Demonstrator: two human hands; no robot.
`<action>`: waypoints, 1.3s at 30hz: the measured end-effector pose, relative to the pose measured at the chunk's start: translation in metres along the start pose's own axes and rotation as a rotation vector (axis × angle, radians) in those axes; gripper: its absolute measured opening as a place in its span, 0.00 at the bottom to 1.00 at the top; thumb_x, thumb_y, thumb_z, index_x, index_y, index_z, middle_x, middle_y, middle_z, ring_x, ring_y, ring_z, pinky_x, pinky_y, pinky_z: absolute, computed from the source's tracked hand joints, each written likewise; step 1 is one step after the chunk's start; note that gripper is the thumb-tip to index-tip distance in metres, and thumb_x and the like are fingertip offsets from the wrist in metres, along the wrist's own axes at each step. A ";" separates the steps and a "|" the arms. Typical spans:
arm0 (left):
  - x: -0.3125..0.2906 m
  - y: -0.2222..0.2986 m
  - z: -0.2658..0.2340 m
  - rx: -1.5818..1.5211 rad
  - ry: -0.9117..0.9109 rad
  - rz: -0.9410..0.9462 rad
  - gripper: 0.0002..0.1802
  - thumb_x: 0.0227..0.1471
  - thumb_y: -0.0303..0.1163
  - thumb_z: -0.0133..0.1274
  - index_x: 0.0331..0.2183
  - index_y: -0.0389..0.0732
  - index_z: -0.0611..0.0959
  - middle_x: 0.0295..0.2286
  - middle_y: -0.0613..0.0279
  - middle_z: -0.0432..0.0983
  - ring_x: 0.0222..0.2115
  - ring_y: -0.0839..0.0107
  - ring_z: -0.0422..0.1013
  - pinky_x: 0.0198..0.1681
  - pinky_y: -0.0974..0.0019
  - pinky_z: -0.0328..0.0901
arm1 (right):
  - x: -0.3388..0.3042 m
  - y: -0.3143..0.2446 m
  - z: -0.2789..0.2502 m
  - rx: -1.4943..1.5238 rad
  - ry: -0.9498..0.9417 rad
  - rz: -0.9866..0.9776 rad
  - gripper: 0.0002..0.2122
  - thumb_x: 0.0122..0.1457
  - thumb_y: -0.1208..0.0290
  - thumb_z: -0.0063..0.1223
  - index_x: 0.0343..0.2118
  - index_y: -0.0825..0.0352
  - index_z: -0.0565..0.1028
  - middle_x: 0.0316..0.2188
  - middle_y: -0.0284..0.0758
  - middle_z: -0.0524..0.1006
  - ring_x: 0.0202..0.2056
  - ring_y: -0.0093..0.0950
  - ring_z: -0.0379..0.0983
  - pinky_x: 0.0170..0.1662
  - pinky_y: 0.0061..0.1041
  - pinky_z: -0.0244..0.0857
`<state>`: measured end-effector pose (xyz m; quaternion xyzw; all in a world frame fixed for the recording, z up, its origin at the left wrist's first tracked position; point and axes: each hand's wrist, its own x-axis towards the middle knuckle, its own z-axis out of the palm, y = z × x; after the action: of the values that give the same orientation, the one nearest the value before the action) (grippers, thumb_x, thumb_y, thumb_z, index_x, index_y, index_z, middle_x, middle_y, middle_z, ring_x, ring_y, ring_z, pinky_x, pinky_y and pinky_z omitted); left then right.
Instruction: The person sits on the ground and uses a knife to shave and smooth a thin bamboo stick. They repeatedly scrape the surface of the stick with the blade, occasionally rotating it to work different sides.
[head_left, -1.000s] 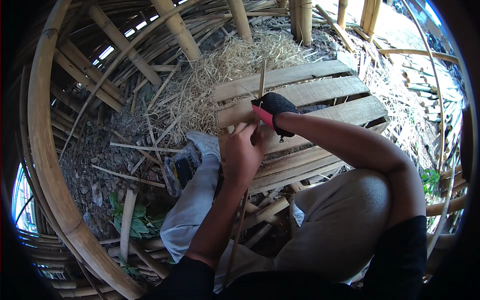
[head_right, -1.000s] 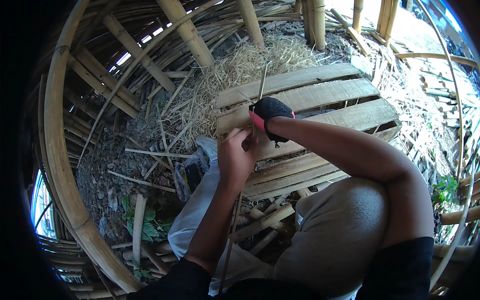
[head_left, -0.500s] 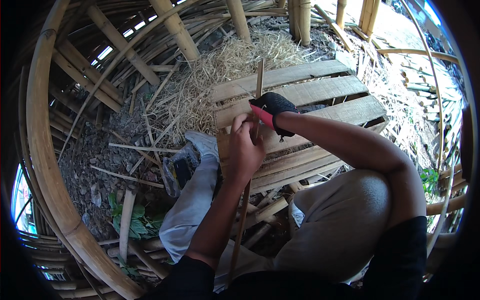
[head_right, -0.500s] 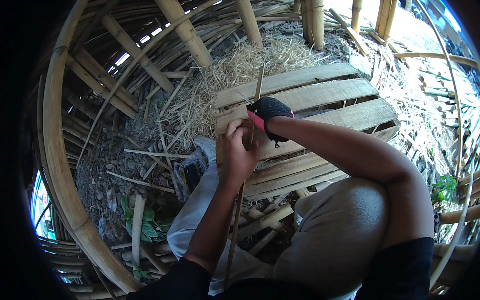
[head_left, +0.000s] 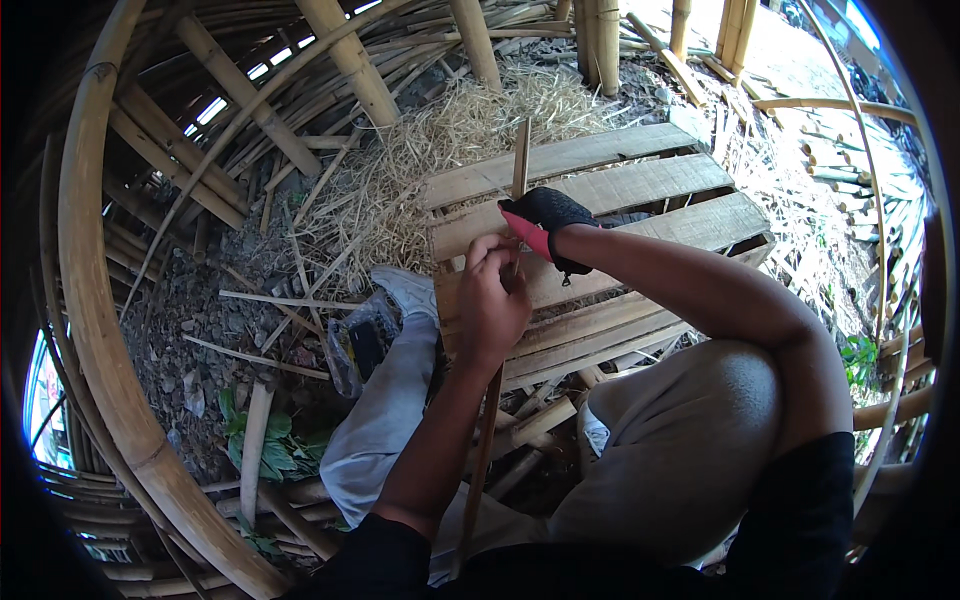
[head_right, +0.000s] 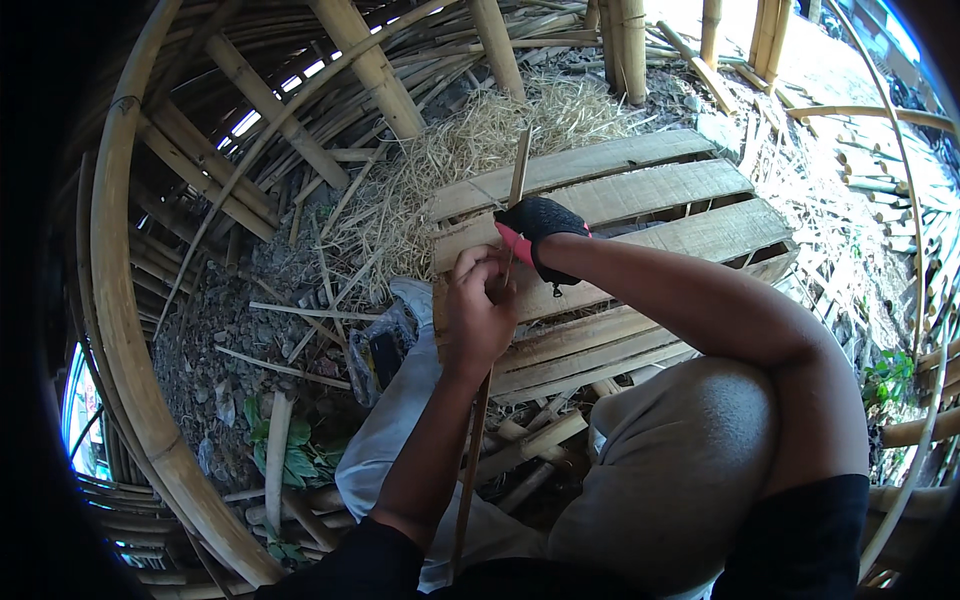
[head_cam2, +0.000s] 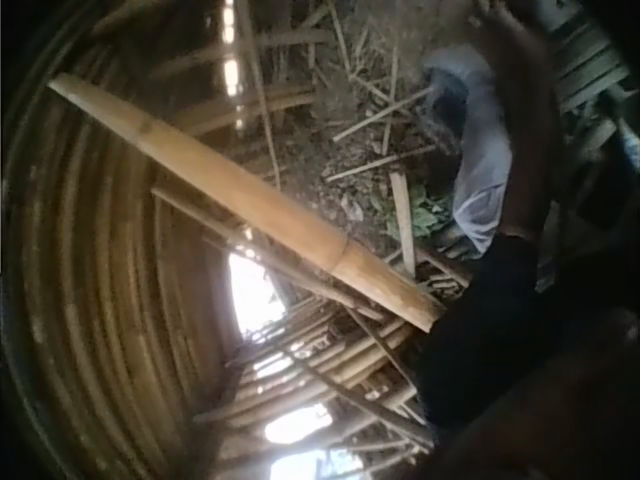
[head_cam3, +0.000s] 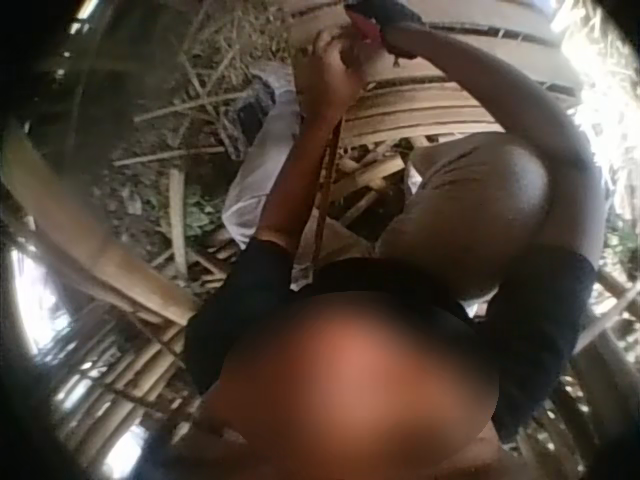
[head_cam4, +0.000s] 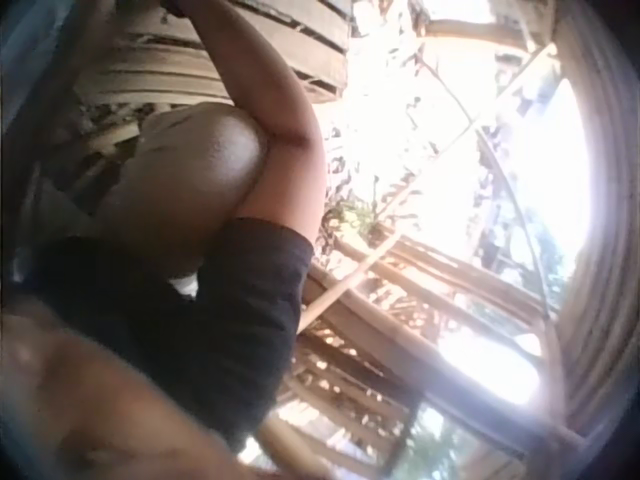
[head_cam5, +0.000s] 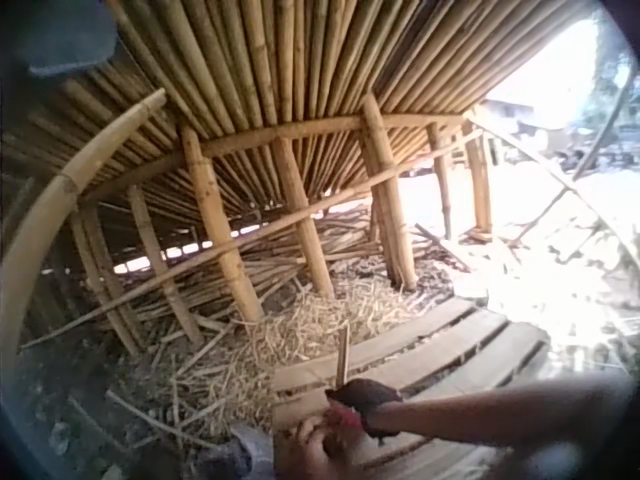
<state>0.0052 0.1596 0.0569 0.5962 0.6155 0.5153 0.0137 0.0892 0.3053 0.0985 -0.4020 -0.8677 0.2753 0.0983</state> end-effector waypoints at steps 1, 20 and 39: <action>0.000 0.000 0.001 -0.020 0.011 0.000 0.11 0.44 0.12 0.54 0.34 0.29 0.77 0.42 0.49 0.73 0.40 0.54 0.76 0.43 0.60 0.72 | 0.001 0.003 0.001 -0.001 0.012 -0.016 0.22 0.63 0.48 0.43 0.37 0.61 0.82 0.36 0.47 0.81 0.39 0.46 0.79 0.44 0.42 0.72; 0.002 -0.013 0.003 -0.002 -0.024 -0.043 0.12 0.43 0.15 0.56 0.33 0.32 0.74 0.45 0.51 0.72 0.37 0.57 0.78 0.37 0.61 0.71 | -0.004 -0.008 -0.004 -0.006 0.013 0.082 0.24 0.64 0.47 0.41 0.38 0.63 0.82 0.34 0.47 0.81 0.38 0.45 0.80 0.44 0.40 0.73; -0.002 0.008 -0.004 0.143 0.029 0.044 0.22 0.42 0.13 0.52 0.42 0.31 0.83 0.52 0.44 0.69 0.45 0.46 0.75 0.47 0.57 0.72 | -0.001 0.000 0.002 -0.036 -0.028 0.108 0.27 0.67 0.43 0.36 0.49 0.58 0.81 0.40 0.46 0.82 0.42 0.43 0.80 0.49 0.39 0.71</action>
<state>0.0087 0.1537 0.0634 0.6014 0.6376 0.4789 -0.0491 0.0890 0.3035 0.0968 -0.4462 -0.8508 0.2702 0.0638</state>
